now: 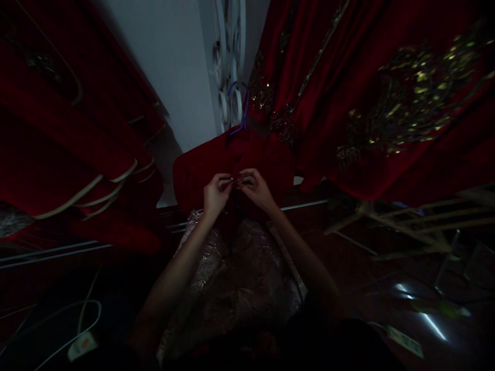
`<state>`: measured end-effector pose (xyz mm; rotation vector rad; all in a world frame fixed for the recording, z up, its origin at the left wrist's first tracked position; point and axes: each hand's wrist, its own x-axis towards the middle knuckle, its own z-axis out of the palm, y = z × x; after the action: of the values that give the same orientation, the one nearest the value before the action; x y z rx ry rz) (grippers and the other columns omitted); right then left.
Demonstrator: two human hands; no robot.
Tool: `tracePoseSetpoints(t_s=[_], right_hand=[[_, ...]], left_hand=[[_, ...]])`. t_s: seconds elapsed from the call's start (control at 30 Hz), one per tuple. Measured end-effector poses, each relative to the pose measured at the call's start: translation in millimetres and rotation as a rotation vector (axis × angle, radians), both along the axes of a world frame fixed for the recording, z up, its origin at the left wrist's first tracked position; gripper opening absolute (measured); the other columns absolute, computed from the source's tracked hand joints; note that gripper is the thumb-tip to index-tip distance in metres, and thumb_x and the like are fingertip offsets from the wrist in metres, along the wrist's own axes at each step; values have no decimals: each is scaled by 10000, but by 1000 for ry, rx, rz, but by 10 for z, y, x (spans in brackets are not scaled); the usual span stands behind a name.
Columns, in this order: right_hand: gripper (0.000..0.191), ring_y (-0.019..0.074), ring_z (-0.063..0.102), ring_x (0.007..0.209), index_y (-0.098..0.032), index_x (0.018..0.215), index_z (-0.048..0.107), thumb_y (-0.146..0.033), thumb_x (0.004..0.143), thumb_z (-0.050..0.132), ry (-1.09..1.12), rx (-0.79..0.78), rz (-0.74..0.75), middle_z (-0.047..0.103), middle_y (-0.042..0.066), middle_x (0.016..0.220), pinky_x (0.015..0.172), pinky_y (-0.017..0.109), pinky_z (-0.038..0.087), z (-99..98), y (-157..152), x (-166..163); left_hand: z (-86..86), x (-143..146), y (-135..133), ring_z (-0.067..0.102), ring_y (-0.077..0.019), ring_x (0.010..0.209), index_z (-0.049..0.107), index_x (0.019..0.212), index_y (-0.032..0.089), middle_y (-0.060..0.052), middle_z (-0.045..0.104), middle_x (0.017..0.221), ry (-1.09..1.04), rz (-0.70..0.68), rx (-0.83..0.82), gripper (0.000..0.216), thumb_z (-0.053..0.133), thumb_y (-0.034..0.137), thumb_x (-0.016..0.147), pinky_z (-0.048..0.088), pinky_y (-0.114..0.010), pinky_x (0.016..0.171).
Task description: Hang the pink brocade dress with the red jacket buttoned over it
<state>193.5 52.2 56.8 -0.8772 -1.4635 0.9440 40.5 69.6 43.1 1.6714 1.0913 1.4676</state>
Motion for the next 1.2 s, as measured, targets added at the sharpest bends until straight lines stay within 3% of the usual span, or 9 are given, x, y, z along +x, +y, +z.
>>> tracePoseSetpoints(t_s=[0.17, 0.4, 0.63, 0.93, 1.1, 1.2], right_hand=[[246, 112, 609, 801, -230, 988, 534, -386, 818, 619, -73, 2, -35, 603, 6, 925, 719, 252, 532, -12, -36, 110], [221, 127, 636, 842, -221, 955, 531, -410, 855, 586, -228, 98, -64, 650, 18, 905, 710, 244, 514, 121, -112, 116], [201, 134, 643, 816, -219, 956, 519, -401, 878, 554, -339, 160, -49, 653, 24, 894, 676, 242, 517, 188, -129, 112], [148, 141, 649, 839, -222, 943, 486, -357, 897, 524, -345, 223, -82, 646, 39, 946, 700, 256, 538, 151, -160, 144], [125, 155, 649, 857, -216, 937, 489, -340, 919, 484, -417, 275, -130, 642, 57, 964, 763, 294, 540, 119, -144, 167], [134, 160, 646, 885, -213, 952, 496, -341, 924, 469, -426, 278, -142, 641, 69, 1000, 781, 305, 542, 98, -133, 165]], left_hand=[[-101, 131, -93, 694, -130, 830, 575, 927, 178, -39, 698, 915, -101, 47, -43, 202, 664, 259, 765, 504, -177, 654], [36, 89, -240, 702, -145, 873, 599, 921, 193, -17, 718, 887, 103, 23, -13, 144, 616, 192, 778, 505, -189, 693], [44, 25, -203, 705, -161, 872, 629, 891, 172, -44, 724, 895, -33, 12, -46, 155, 641, 277, 777, 534, -211, 708], [158, 71, -198, 715, -175, 816, 663, 872, 178, -36, 740, 853, 191, 6, 30, 112, 602, 227, 792, 553, -240, 706], [176, 83, -243, 715, -169, 819, 649, 970, 170, -56, 740, 926, 218, -113, 51, 197, 594, 279, 816, 574, -259, 744], [199, 50, -244, 713, -167, 820, 654, 982, 173, -56, 740, 929, 304, -108, 92, 210, 561, 307, 849, 564, -252, 740]])
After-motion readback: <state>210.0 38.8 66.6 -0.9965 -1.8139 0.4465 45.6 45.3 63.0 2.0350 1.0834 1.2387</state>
